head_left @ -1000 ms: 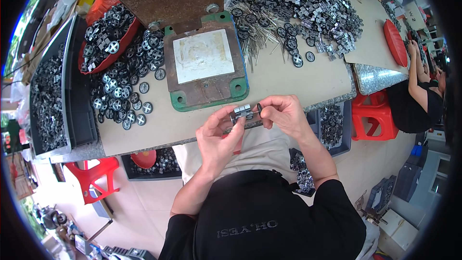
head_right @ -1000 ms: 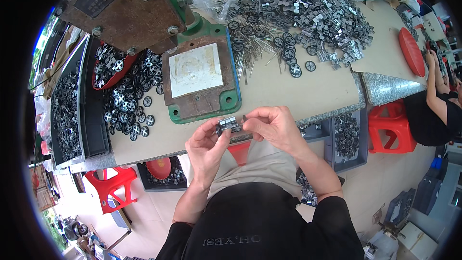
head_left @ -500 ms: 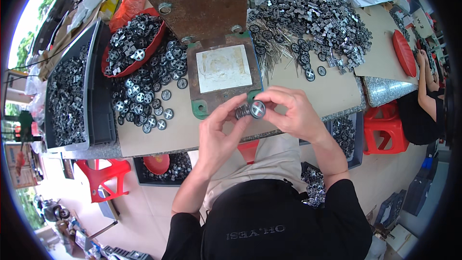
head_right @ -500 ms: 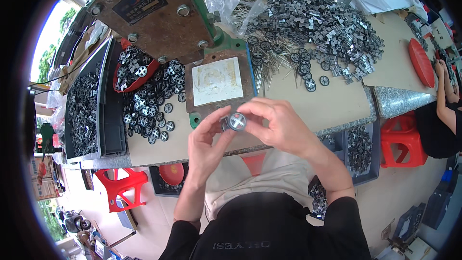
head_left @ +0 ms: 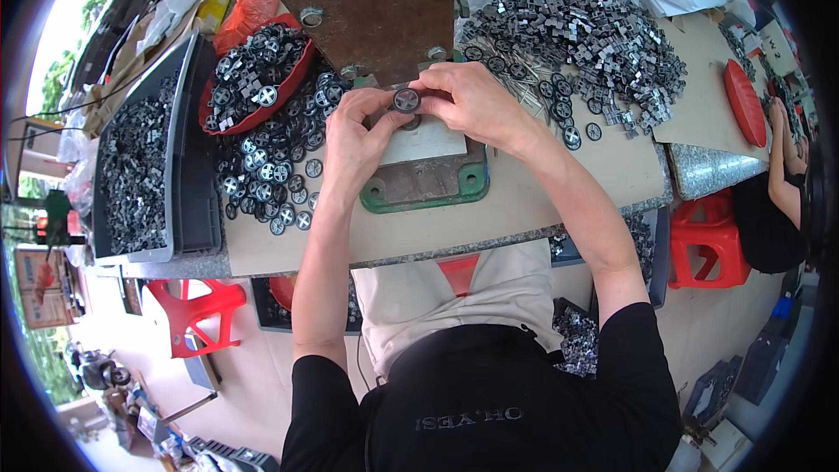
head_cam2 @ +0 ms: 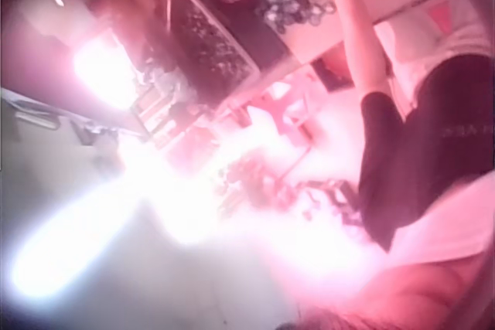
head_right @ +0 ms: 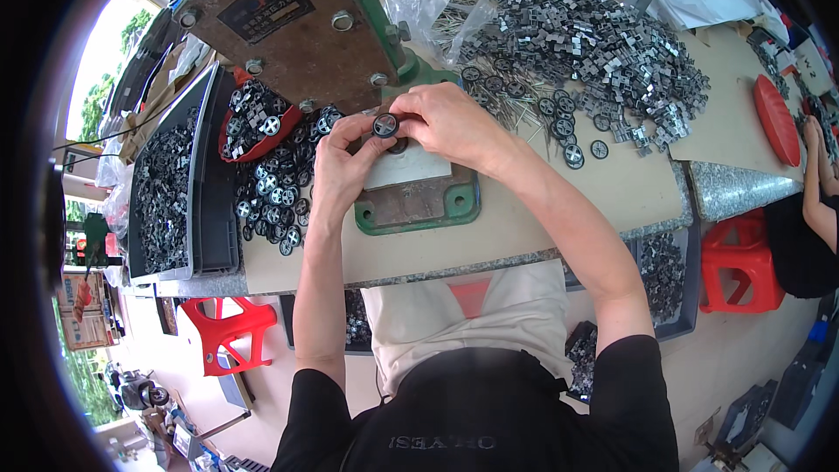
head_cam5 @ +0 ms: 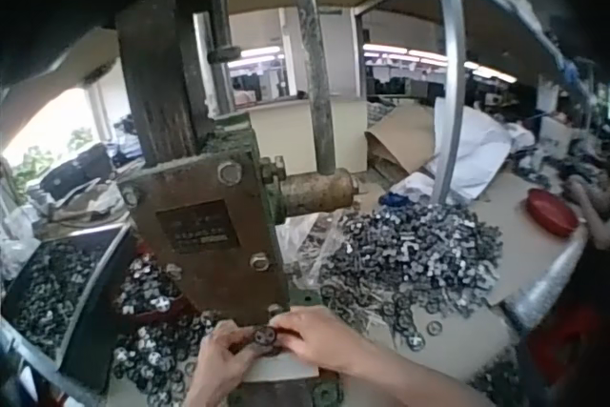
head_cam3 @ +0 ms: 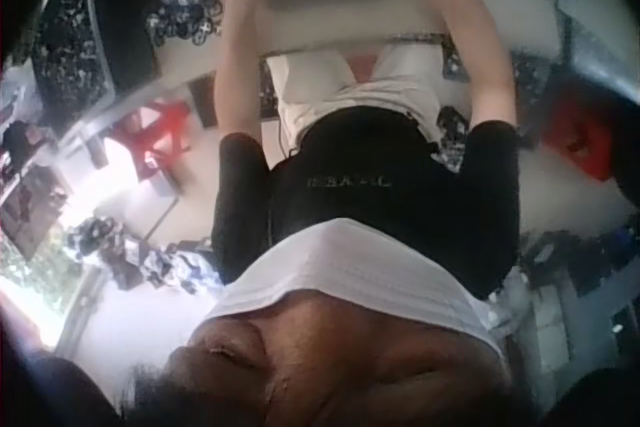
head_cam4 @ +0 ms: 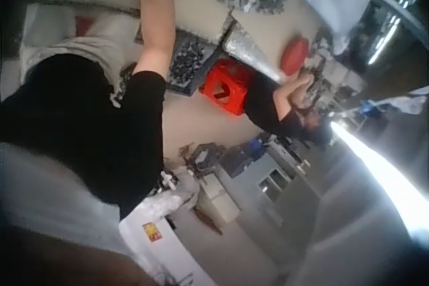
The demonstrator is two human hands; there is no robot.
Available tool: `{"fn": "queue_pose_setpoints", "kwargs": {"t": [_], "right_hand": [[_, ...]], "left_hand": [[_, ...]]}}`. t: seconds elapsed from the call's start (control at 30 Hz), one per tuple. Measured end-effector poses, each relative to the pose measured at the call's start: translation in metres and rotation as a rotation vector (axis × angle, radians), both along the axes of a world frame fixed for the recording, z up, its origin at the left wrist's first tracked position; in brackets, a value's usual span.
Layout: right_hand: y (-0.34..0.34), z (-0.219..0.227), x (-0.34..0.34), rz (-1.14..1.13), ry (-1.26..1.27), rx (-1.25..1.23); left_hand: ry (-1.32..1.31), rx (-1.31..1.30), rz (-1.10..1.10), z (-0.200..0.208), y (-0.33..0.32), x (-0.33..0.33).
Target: The person assembles hardware components by inserting metal rods into wheels, attaching metal brackets, and pressing them together using a manual press machine.
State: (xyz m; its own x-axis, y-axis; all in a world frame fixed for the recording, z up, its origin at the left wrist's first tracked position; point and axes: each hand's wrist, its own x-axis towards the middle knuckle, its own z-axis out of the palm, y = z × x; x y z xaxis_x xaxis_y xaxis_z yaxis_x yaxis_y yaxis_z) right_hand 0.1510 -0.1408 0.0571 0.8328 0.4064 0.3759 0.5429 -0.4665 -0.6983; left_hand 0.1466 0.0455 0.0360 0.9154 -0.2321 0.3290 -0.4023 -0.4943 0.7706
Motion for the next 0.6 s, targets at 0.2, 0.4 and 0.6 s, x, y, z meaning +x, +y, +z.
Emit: {"fn": "queue_pose_setpoints", "kwargs": {"t": [0.2,0.4,0.6], "right_hand": [[-0.018,0.005,-0.01,-0.107,0.161,0.065],[-0.076,0.058,-0.04,-0.294,0.042,0.059],[-0.108,0.159,-0.027,-0.361,-0.123,0.163]], "left_hand": [[0.029,-0.136,0.056,-0.013,-0.007,0.001],[-0.052,-0.151,0.065,-0.011,-0.007,0.004],[-0.137,-0.097,0.131,-0.025,-0.005,-0.001]]}}
